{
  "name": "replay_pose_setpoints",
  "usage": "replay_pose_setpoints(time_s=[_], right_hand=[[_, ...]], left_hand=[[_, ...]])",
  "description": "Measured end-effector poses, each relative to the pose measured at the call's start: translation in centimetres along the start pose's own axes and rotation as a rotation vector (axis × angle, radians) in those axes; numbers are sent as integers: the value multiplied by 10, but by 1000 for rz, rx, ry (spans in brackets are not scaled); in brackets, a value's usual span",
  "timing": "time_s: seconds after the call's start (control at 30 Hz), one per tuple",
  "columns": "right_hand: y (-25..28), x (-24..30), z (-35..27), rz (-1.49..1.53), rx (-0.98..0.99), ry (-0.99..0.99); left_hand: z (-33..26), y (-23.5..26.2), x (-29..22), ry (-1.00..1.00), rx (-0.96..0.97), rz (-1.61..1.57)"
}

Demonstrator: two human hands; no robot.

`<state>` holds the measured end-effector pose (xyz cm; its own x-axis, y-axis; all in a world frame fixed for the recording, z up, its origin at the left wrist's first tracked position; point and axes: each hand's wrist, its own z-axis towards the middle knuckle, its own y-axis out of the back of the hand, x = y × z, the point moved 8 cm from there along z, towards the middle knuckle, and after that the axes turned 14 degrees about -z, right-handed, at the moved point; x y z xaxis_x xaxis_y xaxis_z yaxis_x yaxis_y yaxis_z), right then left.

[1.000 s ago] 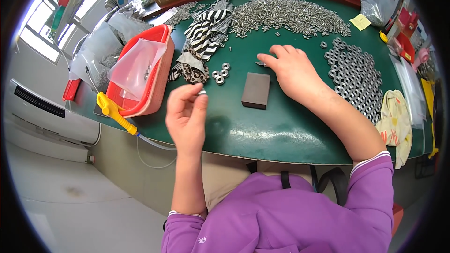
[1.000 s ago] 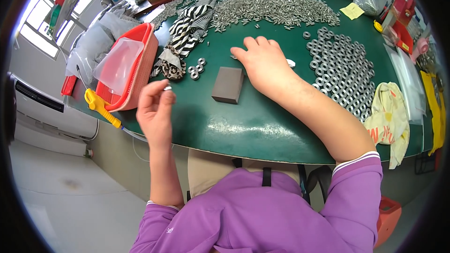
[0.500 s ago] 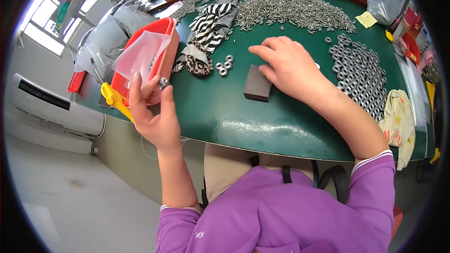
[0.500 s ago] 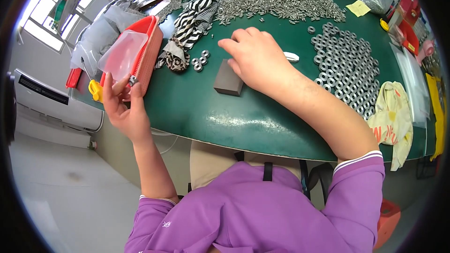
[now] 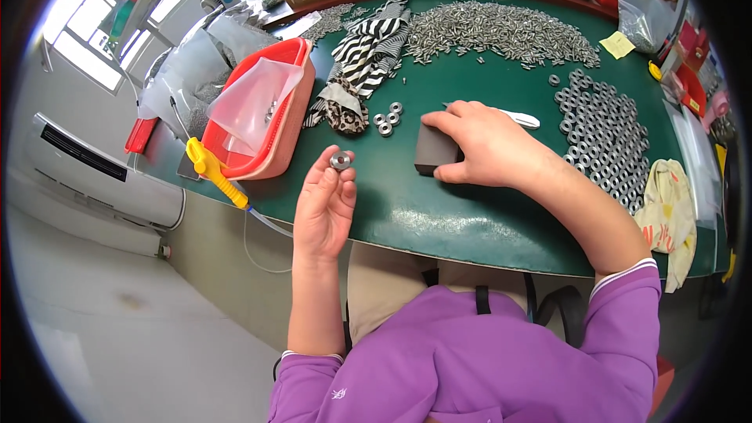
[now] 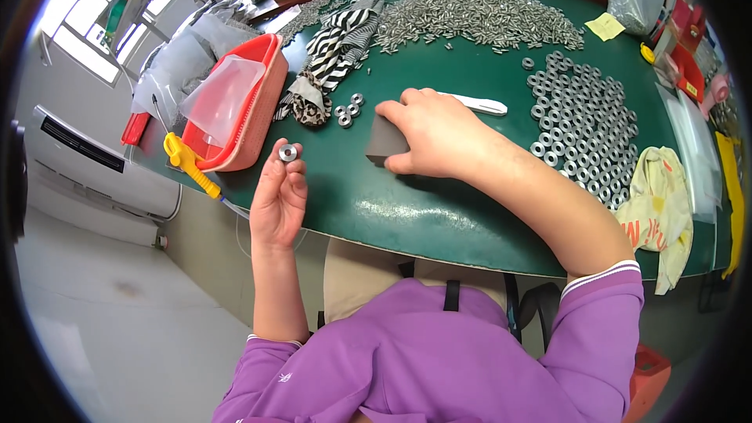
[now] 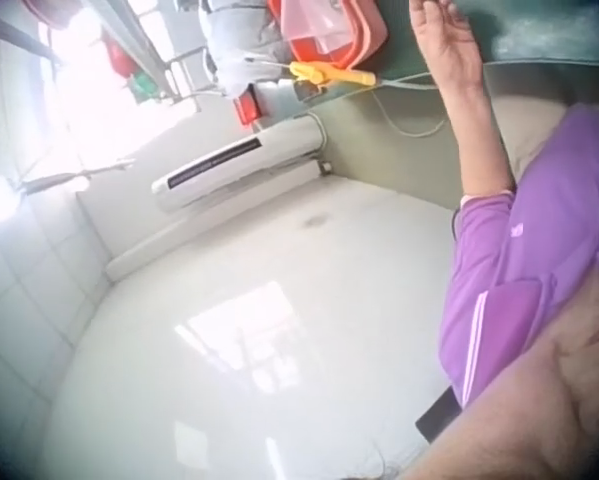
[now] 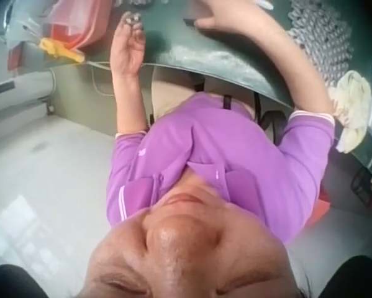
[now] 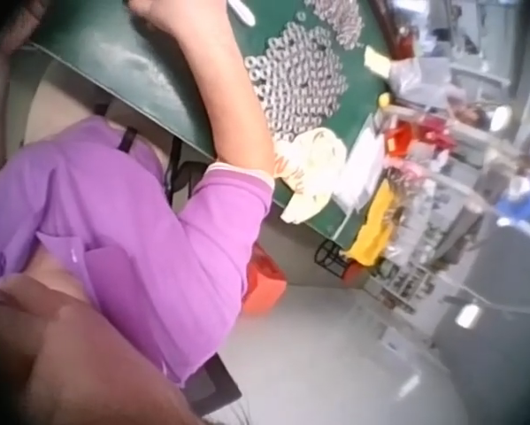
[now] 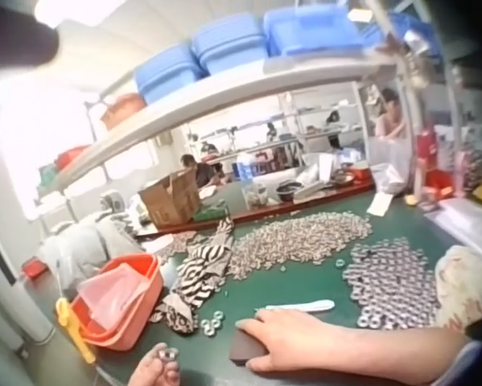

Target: Inspect and clean small metal ring components using an air blow gun and a cloth.

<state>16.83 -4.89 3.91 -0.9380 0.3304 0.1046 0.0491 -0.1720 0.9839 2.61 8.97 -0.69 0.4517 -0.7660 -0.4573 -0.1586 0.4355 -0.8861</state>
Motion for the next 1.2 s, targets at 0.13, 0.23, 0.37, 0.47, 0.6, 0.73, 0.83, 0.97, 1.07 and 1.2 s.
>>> replay_pose_setpoints(time_s=[0.13, 0.23, 0.37, 0.47, 0.6, 0.73, 0.83, 0.97, 1.07, 1.2], right_hand=[[39, 9, -3, 268, -412, 29], [48, 34, -11, 322, -563, 188], [47, 70, -24, 270, -477, 376], [51, 32, -10, 287, -604, 162], [46, 62, -26, 284, -555, 343], [48, -6, -2, 123, -577, -26], [50, -3, -5, 248, -615, 15], [39, 63, -23, 287, -499, 333], [42, 35, -7, 259, -543, 185], [41, -8, -4, 289, -643, -8]], left_hand=[[2, -6, 17, 50, 45, -81], [3, -17, 33, 49, 38, 1], [2, -17, 48, 74, -58, 81], [9, -23, 48, -3, 62, 139], [9, -14, 56, 85, 23, 84], [10, -27, 52, 56, 179, 22], [15, -15, 48, 31, 88, 10], [8, -16, 52, 76, 51, 54], [11, -12, 48, 25, 83, 57], [7, -13, 51, 58, 150, -20]])
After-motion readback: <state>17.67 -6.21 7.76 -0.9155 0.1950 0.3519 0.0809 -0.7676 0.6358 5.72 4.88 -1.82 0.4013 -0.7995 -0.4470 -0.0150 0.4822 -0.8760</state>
